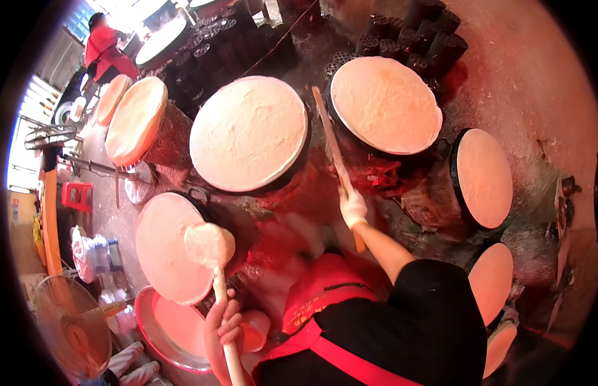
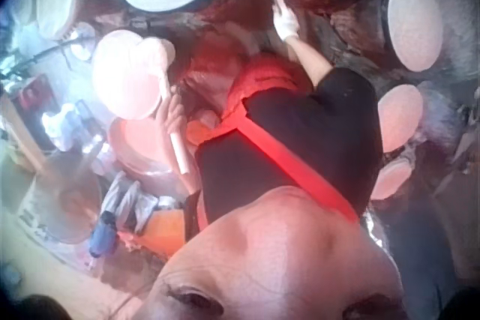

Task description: The person spreads batter onto multiple heated circular plates using a spreader, lifts cooked crepes with a thin stick, and dips the spreader into a large bowl of batter.

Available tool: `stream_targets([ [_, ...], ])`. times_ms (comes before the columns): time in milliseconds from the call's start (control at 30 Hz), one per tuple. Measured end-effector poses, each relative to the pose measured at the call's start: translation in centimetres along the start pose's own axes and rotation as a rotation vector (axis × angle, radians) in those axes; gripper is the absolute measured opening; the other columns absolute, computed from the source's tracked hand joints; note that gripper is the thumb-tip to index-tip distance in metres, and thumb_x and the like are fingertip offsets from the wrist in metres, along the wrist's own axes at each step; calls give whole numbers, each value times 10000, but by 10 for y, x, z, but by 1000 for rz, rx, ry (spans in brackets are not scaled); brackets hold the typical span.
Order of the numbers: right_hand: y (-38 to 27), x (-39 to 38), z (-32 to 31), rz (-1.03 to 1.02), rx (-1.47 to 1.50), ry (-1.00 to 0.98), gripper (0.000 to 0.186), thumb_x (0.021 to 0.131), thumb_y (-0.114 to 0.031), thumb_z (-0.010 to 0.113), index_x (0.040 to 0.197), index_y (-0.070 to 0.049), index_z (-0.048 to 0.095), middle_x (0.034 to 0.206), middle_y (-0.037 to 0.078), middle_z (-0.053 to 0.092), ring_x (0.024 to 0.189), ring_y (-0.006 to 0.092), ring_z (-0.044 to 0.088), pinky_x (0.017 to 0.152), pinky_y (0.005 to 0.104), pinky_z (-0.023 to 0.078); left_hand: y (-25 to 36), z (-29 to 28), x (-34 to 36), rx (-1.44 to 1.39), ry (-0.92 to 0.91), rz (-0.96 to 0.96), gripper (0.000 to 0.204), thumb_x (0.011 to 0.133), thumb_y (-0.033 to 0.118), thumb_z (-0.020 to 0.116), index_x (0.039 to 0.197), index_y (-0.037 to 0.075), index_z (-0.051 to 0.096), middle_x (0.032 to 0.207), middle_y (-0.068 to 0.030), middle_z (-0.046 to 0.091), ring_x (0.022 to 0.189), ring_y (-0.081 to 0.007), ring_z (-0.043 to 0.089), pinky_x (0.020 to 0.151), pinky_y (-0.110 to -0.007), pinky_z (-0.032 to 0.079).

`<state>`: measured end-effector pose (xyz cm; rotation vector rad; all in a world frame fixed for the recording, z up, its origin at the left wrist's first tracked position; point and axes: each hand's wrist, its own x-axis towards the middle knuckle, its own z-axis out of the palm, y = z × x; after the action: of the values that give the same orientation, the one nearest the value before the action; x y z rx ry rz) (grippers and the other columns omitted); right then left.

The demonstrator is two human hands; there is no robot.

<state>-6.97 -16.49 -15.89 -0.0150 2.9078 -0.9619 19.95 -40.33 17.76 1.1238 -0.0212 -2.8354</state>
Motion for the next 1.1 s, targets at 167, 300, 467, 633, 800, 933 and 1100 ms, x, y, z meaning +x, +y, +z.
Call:
stream_targets([
  [167, 90, -133, -83, 171, -100, -308, 434, 891, -309, 544, 1318, -272, 479, 882, 241, 613, 853, 428, 592, 715, 474, 460, 5, -5, 29, 40, -91, -88, 260, 1010, 128, 339, 1184, -58, 394, 738, -26, 350, 492, -57, 336, 348, -177, 317],
  [300, 146, -243, -164, 358, -107, -236, 511, 831, -273, 607, 1326, -256, 483, 872, 240, 626, 837, 410, 617, 684, 482, 465, 4, -3, 45, 196, -99, -138, 205, 1002, 119, 369, 1129, -29, 432, 711, -6, 345, 475, -39, 306, 339, -160, 294],
  [467, 51, -196, -197, 185, -80, -139, 282, 876, -269, 580, 1126, -139, 590, 811, 227, 622, 779, 405, 619, 643, 469, 477, -1, -3, 60, 182, -94, -170, 209, 977, 88, 405, 1134, -48, 433, 735, -11, 358, 485, -29, 303, 346, -141, 273],
  [633, -28, -37, -173, -146, -6, -11, 223, 923, -266, 511, 917, -51, 574, 830, 205, 607, 786, 415, 581, 642, 486, 449, -14, 12, 73, 61, -116, -236, 223, 999, 112, 357, 1143, -48, 414, 727, -16, 348, 494, -52, 331, 355, -171, 312],
  [800, -86, 114, -158, -342, -229, 34, 403, 820, -401, 627, 1101, -121, 552, 948, 146, 639, 825, 350, 639, 691, 455, 510, -35, 42, 88, -16, -155, -180, 245, 1014, 130, 319, 1161, -52, 391, 732, -34, 344, 507, -73, 351, 378, -199, 345],
  [933, -112, 170, -154, -423, -350, -162, 402, 816, -431, 620, 1051, -112, 552, 961, 174, 639, 831, 370, 642, 695, 464, 512, -54, 67, 97, -115, -188, -97, 262, 1017, 135, 302, 1172, -61, 379, 743, -42, 348, 524, -89, 363, 399, -217, 363],
  [1100, -92, 201, -151, -622, -306, -154, 336, 815, -423, 611, 844, -88, 621, 836, 172, 650, 748, 371, 645, 674, 461, 516, -76, 95, 107, -203, -212, -32, 298, 1019, 147, 284, 1200, -79, 353, 764, -52, 354, 536, -102, 374, 404, -223, 367],
])
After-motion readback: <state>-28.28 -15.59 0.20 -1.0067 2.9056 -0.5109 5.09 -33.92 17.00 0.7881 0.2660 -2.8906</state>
